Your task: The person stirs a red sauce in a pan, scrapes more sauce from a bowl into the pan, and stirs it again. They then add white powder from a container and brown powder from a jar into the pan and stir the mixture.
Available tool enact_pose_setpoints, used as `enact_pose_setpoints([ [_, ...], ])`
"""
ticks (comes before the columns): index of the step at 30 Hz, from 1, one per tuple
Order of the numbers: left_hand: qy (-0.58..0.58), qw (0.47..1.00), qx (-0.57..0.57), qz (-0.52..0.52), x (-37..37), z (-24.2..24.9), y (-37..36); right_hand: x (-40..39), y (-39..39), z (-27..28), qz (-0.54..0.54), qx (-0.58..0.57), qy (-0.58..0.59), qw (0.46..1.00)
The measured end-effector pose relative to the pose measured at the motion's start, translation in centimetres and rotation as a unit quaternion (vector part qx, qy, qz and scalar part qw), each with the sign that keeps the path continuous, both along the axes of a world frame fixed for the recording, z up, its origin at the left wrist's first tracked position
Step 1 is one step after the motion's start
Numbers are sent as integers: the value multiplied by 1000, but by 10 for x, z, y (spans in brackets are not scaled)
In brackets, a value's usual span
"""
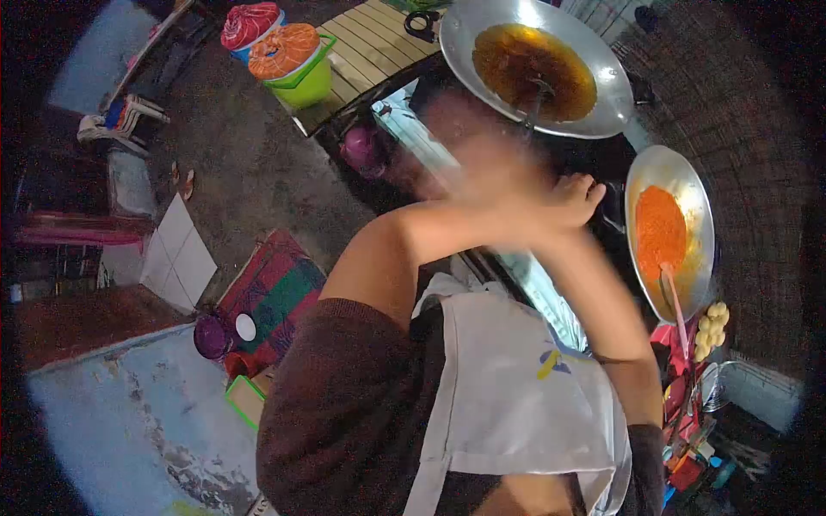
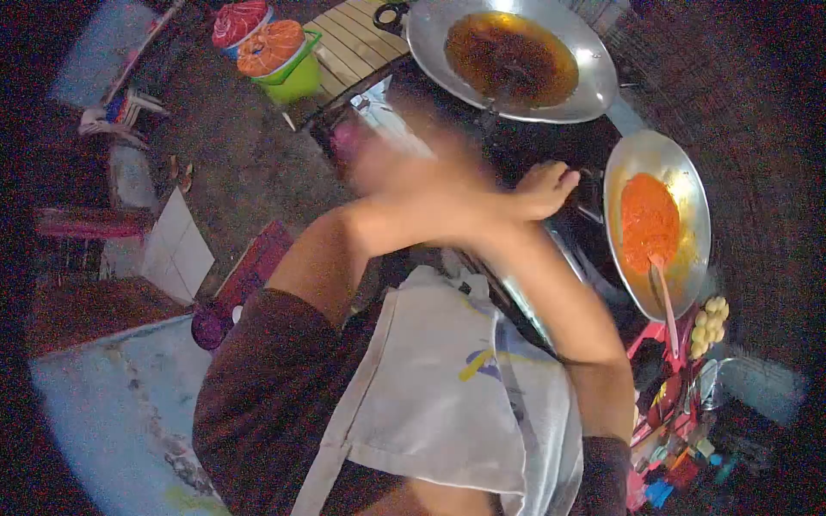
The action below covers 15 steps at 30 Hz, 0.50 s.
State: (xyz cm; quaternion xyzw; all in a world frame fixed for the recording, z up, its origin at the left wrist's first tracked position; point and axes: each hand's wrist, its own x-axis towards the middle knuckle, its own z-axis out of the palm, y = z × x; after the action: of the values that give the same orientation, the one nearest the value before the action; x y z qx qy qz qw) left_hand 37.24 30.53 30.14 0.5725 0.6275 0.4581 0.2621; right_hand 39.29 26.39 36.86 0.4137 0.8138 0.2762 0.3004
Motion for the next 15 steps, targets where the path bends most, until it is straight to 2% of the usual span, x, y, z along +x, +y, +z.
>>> enact_pose_setpoints([
  [1,-20,999,-27,41,3,5,-1,-47,-38,29,144,-357,63,921],
  [2,-35,985,116,126,9,-14,-3,-83,-60,58,268,-657,114,695],
  [3,-149,987,33,59,-3,-19,-5,-74,-48,57,282,-722,277,567],
  [4,-91,986,77,113,-11,-24,-2,-77,-38,56,279,-696,340,568],
  [5,-48,979,103,168,-1,-31,-15,-68,-31,71,249,-714,416,506],
  [6,-42,991,107,74,-28,-14,-26,-77,-28,69,24,-829,488,272],
  [7,-36,992,101,68,-38,-11,-29,-76,-29,79,-50,-846,491,201],
  [9,82,987,104,94,-48,7,-44,-75,-33,70,-153,-871,464,44],
  [10,96,984,113,99,-52,8,-48,-76,-36,68,-150,-872,464,42],
  [12,99,981,135,103,-51,2,-52,-76,-41,68,-206,-864,458,-28],
  [13,94,979,145,104,-51,-3,-54,-76,-42,66,-205,-863,462,-27],
  [15,88,978,153,107,-52,-10,-56,-77,-44,62,-154,-868,471,16],
])
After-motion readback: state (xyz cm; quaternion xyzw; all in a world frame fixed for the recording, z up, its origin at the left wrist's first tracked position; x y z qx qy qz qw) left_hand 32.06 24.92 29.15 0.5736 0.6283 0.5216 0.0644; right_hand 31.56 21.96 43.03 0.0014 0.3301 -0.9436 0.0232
